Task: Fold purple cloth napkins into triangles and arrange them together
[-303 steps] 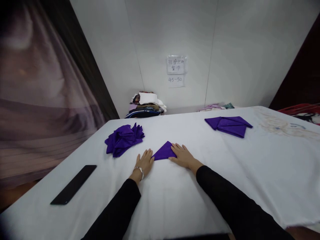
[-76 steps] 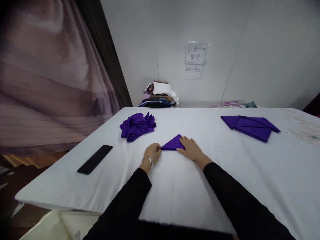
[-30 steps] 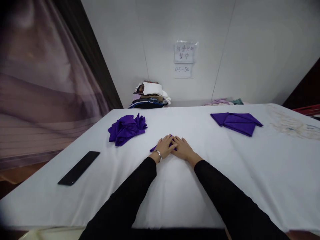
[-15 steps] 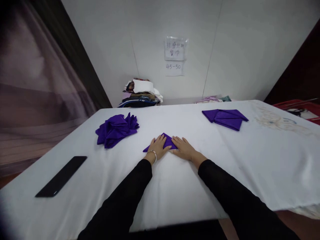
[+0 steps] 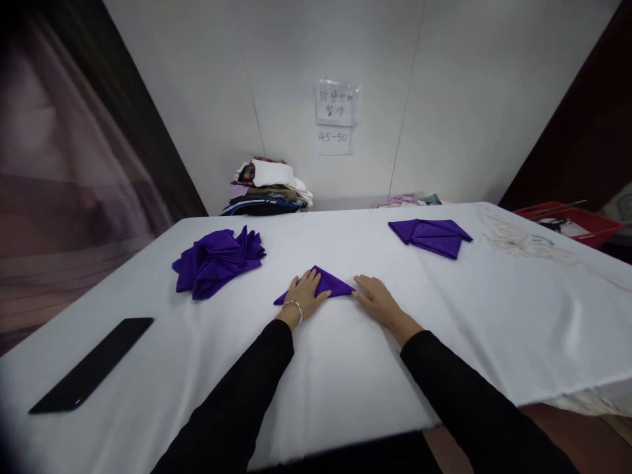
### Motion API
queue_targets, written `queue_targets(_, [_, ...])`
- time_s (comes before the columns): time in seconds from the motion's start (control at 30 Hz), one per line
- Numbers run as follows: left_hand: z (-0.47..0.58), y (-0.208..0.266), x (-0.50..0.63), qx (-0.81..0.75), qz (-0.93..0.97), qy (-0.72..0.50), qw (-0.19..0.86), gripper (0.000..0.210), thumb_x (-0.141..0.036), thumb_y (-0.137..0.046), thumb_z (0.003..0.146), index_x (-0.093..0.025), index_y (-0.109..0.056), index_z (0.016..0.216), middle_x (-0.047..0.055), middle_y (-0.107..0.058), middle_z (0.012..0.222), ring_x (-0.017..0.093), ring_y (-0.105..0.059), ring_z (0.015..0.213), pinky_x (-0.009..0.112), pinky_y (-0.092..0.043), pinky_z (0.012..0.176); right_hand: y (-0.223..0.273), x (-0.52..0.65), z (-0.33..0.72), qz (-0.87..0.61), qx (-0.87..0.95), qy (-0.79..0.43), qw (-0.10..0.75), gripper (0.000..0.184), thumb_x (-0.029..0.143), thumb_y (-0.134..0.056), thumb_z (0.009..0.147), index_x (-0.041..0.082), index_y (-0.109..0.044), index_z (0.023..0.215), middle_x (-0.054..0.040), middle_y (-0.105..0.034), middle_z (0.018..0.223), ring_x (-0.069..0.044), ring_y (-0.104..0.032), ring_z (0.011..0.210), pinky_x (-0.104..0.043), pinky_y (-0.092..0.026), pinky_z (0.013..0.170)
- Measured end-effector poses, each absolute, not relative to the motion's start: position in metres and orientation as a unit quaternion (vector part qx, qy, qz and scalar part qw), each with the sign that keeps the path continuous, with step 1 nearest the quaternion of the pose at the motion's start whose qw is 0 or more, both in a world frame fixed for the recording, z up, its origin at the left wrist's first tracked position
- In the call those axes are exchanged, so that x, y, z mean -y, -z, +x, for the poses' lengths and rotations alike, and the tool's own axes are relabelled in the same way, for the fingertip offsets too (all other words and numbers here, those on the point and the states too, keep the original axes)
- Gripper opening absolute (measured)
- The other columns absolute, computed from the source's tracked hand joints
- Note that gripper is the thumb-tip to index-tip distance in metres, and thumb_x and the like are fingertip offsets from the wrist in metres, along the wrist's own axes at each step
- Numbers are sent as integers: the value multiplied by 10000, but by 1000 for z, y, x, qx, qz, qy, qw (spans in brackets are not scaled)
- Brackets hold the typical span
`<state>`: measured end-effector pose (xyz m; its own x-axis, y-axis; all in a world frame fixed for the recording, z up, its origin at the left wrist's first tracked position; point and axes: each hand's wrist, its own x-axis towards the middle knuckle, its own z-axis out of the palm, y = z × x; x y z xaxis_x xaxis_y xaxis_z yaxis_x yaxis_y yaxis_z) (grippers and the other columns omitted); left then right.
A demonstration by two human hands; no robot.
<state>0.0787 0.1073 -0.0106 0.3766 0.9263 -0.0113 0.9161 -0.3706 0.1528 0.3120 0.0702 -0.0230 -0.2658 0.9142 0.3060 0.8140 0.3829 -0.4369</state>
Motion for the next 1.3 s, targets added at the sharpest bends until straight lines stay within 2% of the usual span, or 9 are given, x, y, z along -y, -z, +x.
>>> queue_targets(0.1, [79,11,-107,-556,827,-46,70,742,-641,-137,819,-170,-231,1384,65,-181,1477,221,-98,1354,462,-100,1084,22,-71,309,-519,798,-80,294,446,456,-402,851,207,-535,1197,-76,-554,1225,-227,-452,1172,-420,-332,998])
queue_targets(0.23, [78,11,-107,-554,827,-53,73,741,-640,-140,820,-167,-231,1384,68,-187,1475,230,-98,1353,464,-100,1085,21,-74,306,-513,813,-76,266,348,363,-392,853,244,-607,1100,-49,-618,1127,-234,-490,1130,-435,-352,975])
queue_targets(0.4, [78,10,-106,-555,827,-50,74,733,-634,-139,824,-170,-228,1385,65,-179,1478,233,-94,1353,460,-99,1086,22,-74,310,-540,794,-81,267,323,263,-380,824,230,-658,985,-38,-642,1069,-211,-549,1040,-387,-396,941])
queue_targets(0.47, [78,9,-105,-556,827,-51,74,736,-637,-137,823,-171,-229,1385,64,-183,1477,232,-96,1353,459,-102,1085,24,-73,311,-553,780,-83,282,334,263,-374,820,231,-653,1000,-40,-640,1072,-214,-554,1029,-393,-401,935])
queue_targets(0.63, [78,12,-105,-554,828,-58,65,731,-631,-145,824,-167,-238,1382,71,-196,1473,223,-105,1351,459,-103,1084,14,-74,287,-542,773,-86,319,421,392,-344,872,218,-532,1206,-65,-547,1233,-233,-444,1176,-446,-317,1000])
queue_targets(0.73, [78,15,-105,-550,831,-55,57,690,-585,-182,837,-172,-214,1389,64,-190,1475,217,-104,1352,462,-110,1082,-3,-81,252,-467,840,-123,246,516,474,-346,877,221,-391,1324,-60,-399,1373,-226,-291,1287,-451,-207,1053])
queue_targets(0.87, [78,17,-105,-538,841,-30,43,603,-460,-268,846,-246,-169,1401,23,-187,1479,236,-91,1353,487,-114,1072,-14,-97,215,-412,883,-162,158,642,547,-294,875,201,-194,1407,-66,-222,1458,-210,-112,1344,-436,-102,1076])
queue_targets(1.07, [77,15,-104,-545,837,-28,41,624,-402,-296,835,-231,-126,1411,32,-188,1478,230,-95,1354,467,-109,1078,3,-113,216,-449,868,-171,123,681,595,-224,870,201,-137,1418,-57,-144,1477,-204,-84,1348,-426,-55,1076])
queue_targets(1.3, [75,7,-108,-563,824,-33,52,578,-395,-301,841,-192,-258,1380,50,-206,1467,202,-134,1351,430,-139,1079,-2,-102,237,-480,852,-171,124,686,579,-288,865,177,-182,1411,-93,-187,1464,-234,-110,1342,-443,-71,1069])
